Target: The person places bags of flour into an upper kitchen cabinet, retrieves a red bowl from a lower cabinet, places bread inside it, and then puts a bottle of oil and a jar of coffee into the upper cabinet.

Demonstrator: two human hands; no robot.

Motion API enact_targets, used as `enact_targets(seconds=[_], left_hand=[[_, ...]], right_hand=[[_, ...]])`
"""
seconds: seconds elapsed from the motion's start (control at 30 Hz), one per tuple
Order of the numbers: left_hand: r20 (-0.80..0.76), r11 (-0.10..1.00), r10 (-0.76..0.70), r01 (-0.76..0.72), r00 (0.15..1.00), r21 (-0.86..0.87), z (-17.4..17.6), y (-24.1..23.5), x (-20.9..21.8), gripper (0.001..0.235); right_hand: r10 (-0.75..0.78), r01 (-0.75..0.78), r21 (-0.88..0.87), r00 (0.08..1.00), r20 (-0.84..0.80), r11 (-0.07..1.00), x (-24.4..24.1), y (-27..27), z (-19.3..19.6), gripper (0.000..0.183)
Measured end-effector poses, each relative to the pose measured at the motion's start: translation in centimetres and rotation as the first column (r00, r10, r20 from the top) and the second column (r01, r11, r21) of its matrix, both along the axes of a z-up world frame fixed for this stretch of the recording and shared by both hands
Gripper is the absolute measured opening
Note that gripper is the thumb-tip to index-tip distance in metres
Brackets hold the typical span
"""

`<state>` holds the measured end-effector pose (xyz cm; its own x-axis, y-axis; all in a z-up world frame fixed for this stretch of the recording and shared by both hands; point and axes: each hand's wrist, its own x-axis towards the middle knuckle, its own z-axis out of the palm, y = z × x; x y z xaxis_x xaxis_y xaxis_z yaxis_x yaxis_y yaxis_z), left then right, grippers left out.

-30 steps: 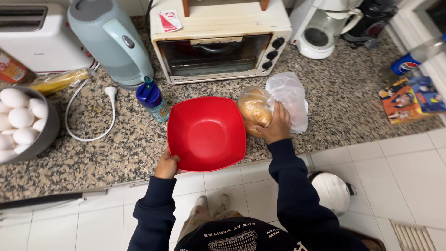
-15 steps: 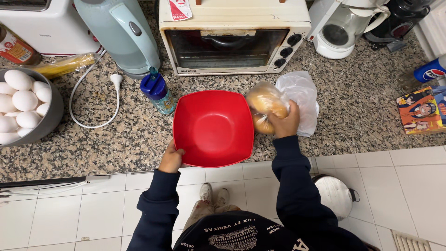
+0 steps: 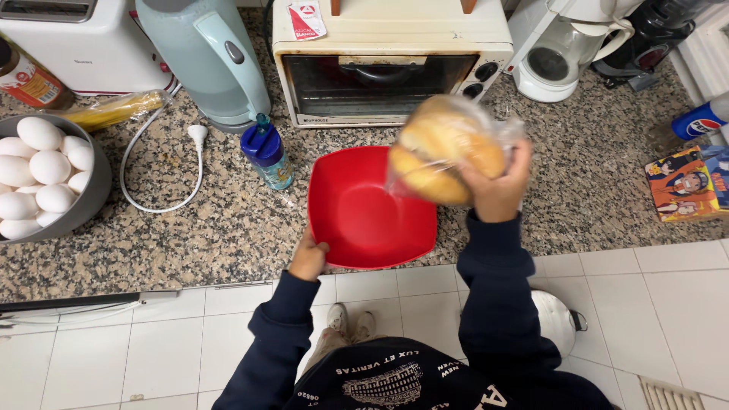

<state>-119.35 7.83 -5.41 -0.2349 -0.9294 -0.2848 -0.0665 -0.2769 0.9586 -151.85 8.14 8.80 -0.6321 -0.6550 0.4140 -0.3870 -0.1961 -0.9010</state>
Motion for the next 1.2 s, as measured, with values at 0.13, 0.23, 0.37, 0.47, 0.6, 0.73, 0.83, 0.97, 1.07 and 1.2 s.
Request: enact_targets(seconds=[0.13,0.23,0.37,0.47,0.6,0.73,0.83,0.97,1.07,1.2], left_hand=[[-0.051,0.999,-0.031,0.032,0.998,0.018,-3.9,-1.1,-2.2,0.069],[-0.039,0.997,-0.070,0.070,0.997,-0.010,-5.2,-1.8,-3.2,0.070],[-0.054,0.993,-0.111,0.112,0.992,0.026,-1.5,-1.4,-3.9,0.077],[-0.128,0.981,-0.104,0.124,0.986,0.152,-0.5,-2.1,-4.0,0.078],[-0.253,0.954,-0.050,0.121,0.966,0.273,-2.6,-3.0,-4.4,0.078],[-0.074,0.992,-0.123,0.125,0.990,0.027,1.5,-3.9,-4.3,0.087],[0.158,0.986,-0.038,0.063,0.987,-0.155,0.0,-4.6,-3.9,0.095],[0.321,0.920,0.098,0.038,0.942,-0.391,1.8,-4.8,-5.4,0.100],[0.360,0.887,0.125,0.059,0.924,-0.458,2.6,-4.2,-7.1,0.098],[0.394,0.884,0.096,0.103,0.914,-0.455,4.1,-3.8,-10.3,0.095]], right_hand=[[0.037,-0.046,0.144,0.997,0.068,0.988,2.0,-1.0,-6.1,0.086],[0.173,-0.191,0.239,0.980,0.096,0.952,4.0,-1.6,-8.1,0.082],[0.223,-0.216,0.410,0.974,0.032,0.886,3.0,-1.7,-12.3,0.090],[0.303,-0.229,0.540,0.952,-0.049,0.810,2.1,-1.7,-13.4,0.090],[0.467,-0.268,0.619,0.865,-0.182,0.738,1.3,-0.8,-14.6,0.087],[0.502,-0.340,0.510,0.836,-0.221,0.790,1.1,1.0,-12.5,0.103],[0.259,-0.195,0.316,0.949,-0.177,0.929,-1.4,1.8,-11.2,0.074],[-0.077,0.210,0.358,0.933,-0.351,0.910,-8.2,2.2,-13.3,0.071],[-0.105,0.399,0.509,0.853,-0.510,0.763,-10.5,1.2,-13.6,0.102],[0.071,0.451,0.812,0.858,-0.509,0.370,-9.4,-1.3,-11.0,0.134]])
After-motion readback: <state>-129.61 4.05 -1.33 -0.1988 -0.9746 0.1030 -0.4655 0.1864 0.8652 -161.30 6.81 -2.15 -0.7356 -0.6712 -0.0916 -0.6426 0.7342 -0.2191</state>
